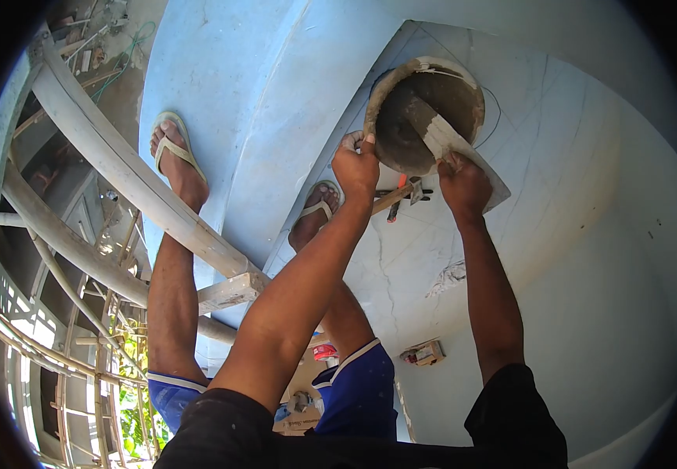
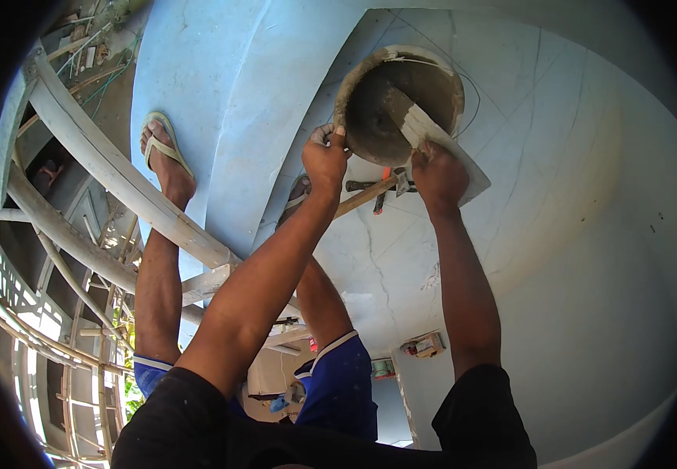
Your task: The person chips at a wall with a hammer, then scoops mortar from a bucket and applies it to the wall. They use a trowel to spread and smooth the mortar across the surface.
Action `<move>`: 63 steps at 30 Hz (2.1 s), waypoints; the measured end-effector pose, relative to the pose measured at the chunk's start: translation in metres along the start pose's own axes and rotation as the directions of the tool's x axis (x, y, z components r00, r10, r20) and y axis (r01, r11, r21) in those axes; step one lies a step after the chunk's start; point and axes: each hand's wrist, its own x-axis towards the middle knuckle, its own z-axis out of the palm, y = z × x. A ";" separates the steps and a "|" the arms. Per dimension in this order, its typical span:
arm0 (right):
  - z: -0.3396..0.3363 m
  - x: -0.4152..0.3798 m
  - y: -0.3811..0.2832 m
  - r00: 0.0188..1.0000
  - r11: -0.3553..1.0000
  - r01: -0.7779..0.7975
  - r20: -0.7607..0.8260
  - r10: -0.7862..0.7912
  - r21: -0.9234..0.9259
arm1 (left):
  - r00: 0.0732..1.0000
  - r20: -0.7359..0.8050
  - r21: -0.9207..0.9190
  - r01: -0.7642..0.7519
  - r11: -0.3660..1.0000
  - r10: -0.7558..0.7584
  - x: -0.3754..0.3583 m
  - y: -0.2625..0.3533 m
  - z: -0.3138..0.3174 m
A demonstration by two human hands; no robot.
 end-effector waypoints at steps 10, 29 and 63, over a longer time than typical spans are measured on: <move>0.050 0.005 -0.012 0.995 0.822 -0.039 -0.054 0.085 0.568 | 0.982 0.139 0.127 -0.147 0.981 0.129 0.002 0.011 -0.017; 0.023 -0.060 0.067 0.932 0.312 -0.360 0.357 0.067 0.879 | 0.981 0.159 0.076 -0.124 0.989 0.111 -0.013 0.013 -0.070; -0.049 -0.156 0.012 0.949 0.109 -0.313 0.306 0.073 0.944 | 0.473 0.343 0.616 -0.766 0.186 0.812 0.046 0.232 -0.397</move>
